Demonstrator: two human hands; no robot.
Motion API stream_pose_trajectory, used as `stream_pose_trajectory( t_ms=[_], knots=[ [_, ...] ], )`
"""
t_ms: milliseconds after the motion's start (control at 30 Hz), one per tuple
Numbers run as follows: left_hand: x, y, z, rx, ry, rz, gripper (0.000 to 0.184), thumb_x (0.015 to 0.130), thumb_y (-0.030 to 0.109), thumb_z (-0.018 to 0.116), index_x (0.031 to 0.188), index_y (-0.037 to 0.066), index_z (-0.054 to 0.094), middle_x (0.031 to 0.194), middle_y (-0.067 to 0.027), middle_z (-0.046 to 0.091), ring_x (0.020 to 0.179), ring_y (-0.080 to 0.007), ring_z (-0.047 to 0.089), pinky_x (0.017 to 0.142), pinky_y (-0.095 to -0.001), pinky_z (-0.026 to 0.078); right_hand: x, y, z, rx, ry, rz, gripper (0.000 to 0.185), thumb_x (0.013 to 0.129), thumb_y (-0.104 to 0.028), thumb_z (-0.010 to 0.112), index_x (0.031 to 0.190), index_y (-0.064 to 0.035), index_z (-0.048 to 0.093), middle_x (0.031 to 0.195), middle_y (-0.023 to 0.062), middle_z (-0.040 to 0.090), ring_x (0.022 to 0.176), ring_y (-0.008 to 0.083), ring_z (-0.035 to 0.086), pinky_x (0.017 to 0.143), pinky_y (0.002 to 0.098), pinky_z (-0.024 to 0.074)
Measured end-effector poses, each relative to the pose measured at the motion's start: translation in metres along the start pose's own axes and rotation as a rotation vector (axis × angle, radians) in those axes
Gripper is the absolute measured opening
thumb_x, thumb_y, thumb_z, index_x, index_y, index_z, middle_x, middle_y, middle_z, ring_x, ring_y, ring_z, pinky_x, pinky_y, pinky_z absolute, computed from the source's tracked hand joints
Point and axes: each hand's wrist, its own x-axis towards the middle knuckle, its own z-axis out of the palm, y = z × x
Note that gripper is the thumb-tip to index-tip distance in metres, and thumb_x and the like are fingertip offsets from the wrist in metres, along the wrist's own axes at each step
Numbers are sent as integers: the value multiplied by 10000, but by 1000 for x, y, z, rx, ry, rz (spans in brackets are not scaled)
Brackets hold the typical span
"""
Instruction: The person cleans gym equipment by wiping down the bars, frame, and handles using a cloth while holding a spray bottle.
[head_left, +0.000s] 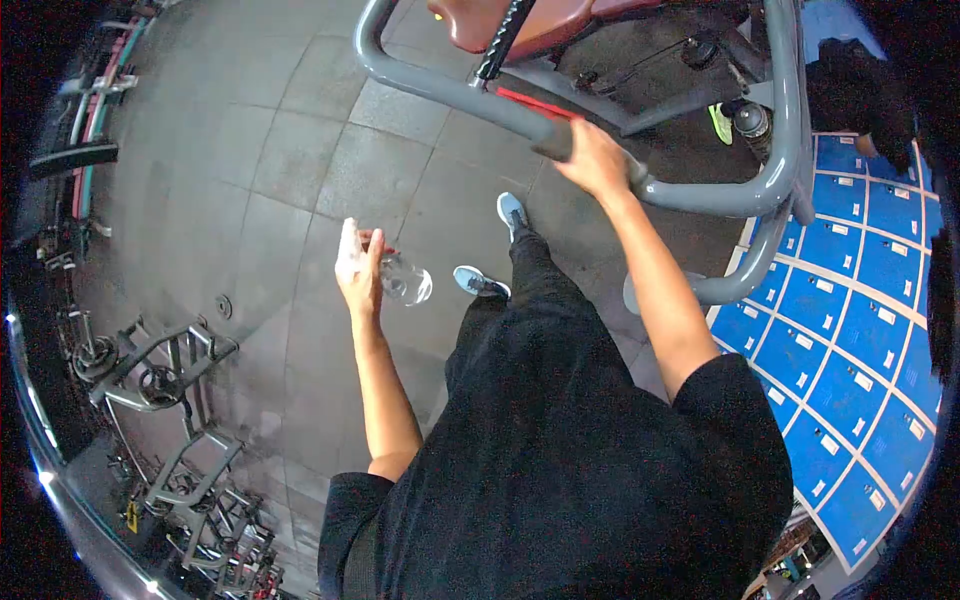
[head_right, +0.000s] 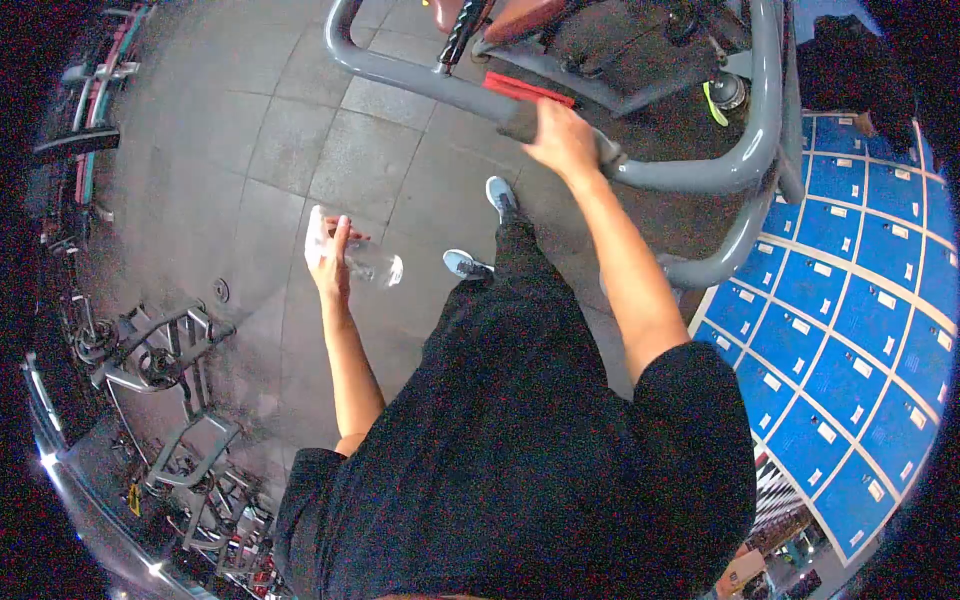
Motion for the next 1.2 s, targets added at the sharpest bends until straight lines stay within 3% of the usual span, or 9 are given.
stream_pose_trajectory(
  t_ms=[100, 200, 400, 533, 600, 767, 867, 1033, 1200],
  knots=[
    [-22, -18, -21, 39, 70, -37, 625, 970, 190, 742, 1482, -51, 476, 948, -73, 654, 766, -160, 662, 773, -320, 529, -49, 36, -14, -189, -37, 63, 590, 688, -265, 891, 1134, -68, 558, 1042, 140, 653, 1022, 364, 654, 861, 481, 529],
    [-66, -31, -40, -6, 226, -4, 666, 965, 169, 746, 1522, -33, 443, 1011, -80, 643, 794, -161, 665, 750, -328, 534, -47, 31, -7, -226, -11, 110, 552, 692, -252, 875, 1102, -62, 557, 1022, 151, 649, 1014, 370, 648, 870, 494, 513],
    [-138, -44, -67, 6, 475, -168, 681, 965, 99, 735, 1528, -67, 390, 997, -82, 625, 776, -154, 638, 681, -342, 608, 35, -28, 26, 84, 4, -2, 400, 637, -183, 790, 974, -46, 622, 935, 189, 712, 911, 388, 709, 796, 515, 562],
    [-135, -25, -45, -42, 444, -179, 715, 968, 112, 729, 1544, -75, 348, 1059, -97, 597, 765, -165, 634, 670, -370, 624, 124, -94, 27, 162, -411, 92, 326, 618, -236, 717, 816, 21, 743, 843, 248, 737, 841, 411, 748, 750, 508, 601],
    [-117, -7, -26, 16, 397, -133, 742, 967, 119, 720, 1559, -80, 319, 1002, -108, 607, 778, -179, 643, 691, -386, 626, 124, -91, 20, 203, -404, 39, 386, 601, -291, 731, 813, 30, 762, 868, 259, 741, 863, 403, 753, 778, 476, 610],
    [-74, 28, 16, 25, 234, -73, 686, 974, 132, 711, 1527, -84, 369, 940, -99, 612, 763, -174, 645, 697, -392, 628, 107, -75, 14, 269, -325, 5, 548, 608, -378, 771, 969, 33, 728, 937, 264, 747, 892, 416, 746, 817, 510, 603],
    [-65, 24, 20, -62, 135, 44, 531, 980, 133, 701, 1407, -89, 476, 915, -97, 612, 742, -173, 644, 682, -399, 627, 46, -38, 3, 204, -133, 3, 545, 666, -270, 855, 1067, 30, 639, 987, 261, 722, 945, 427, 720, 827, 541, 580],
    [-64, -1, -7, -22, 110, -30, 321, 973, 178, 722, 1135, -35, 546, 880, -79, 607, 721, -178, 648, 662, -391, 612, -66, 45, -17, -199, -46, 26, 638, 679, -125, 855, 1214, -3, 530, 1112, 172, 614, 1108, 367, 619, 917, 487, 503],
    [-94, -26, -45, 9, 277, -42, 546, 963, 194, 739, 1393, -43, 501, 928, -74, 610, 713, -189, 661, 648, -337, 551, -61, 22, -15, -192, -122, 144, 776, 667, -103, 851, 1343, 22, 490, 1260, 190, 581, 1243, 365, 557, 1034, 467, 457]
  ],
)
